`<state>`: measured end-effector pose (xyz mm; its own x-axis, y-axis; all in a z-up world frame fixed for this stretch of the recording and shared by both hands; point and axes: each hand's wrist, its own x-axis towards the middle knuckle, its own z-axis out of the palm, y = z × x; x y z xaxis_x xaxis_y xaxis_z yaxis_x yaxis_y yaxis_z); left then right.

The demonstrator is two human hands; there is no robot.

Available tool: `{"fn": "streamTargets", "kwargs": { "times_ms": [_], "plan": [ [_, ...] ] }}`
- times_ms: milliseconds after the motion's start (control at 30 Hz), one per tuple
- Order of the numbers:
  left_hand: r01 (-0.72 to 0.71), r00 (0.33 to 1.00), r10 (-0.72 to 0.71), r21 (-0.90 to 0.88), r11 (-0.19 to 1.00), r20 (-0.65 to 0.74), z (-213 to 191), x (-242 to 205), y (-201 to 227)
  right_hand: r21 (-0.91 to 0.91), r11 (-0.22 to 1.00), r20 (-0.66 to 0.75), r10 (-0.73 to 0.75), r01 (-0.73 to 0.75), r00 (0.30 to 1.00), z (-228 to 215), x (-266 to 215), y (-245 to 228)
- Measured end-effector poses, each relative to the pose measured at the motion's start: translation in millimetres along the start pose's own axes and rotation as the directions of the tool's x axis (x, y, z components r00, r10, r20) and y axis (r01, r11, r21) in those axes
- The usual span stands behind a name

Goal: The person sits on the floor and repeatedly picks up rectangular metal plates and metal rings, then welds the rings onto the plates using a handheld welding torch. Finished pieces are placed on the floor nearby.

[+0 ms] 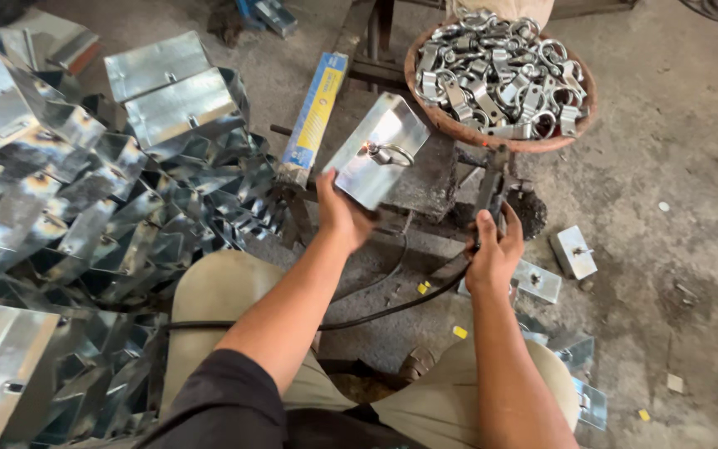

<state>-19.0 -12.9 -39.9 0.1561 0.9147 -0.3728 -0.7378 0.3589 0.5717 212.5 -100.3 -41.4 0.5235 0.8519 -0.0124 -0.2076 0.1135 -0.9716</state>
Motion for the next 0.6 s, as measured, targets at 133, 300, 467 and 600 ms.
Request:
{"fn": "streamTargets", "kwargs": {
  "times_ms": [133,300,467,600],
  "plan": [
    [0.300,0.925,-0.200,-0.298,0.906,0.323,-19,-21,-20,0.080,0.996,0.007,0.035,-0.036,0.999,9,6,1],
    [0.307,0.889,-0.173,-0.270,0.913,0.425,-18,-24,-27,0.002,0.999,0.024,0.047,-0.047,0.999,16,-2,10],
    [0.179,0.936,-0.121,-0.151,0.972,0.330,-20,-4,-31,-0.071,0.997,0.054,0.010,-0.006,0.998,17,-9,15],
    [-0.257,0.966,0.184,0.634,0.729,0.180,-23,27,3,0.022,0.999,0.046,0.028,-0.029,0.999,20,-9,12]
  ]
}}
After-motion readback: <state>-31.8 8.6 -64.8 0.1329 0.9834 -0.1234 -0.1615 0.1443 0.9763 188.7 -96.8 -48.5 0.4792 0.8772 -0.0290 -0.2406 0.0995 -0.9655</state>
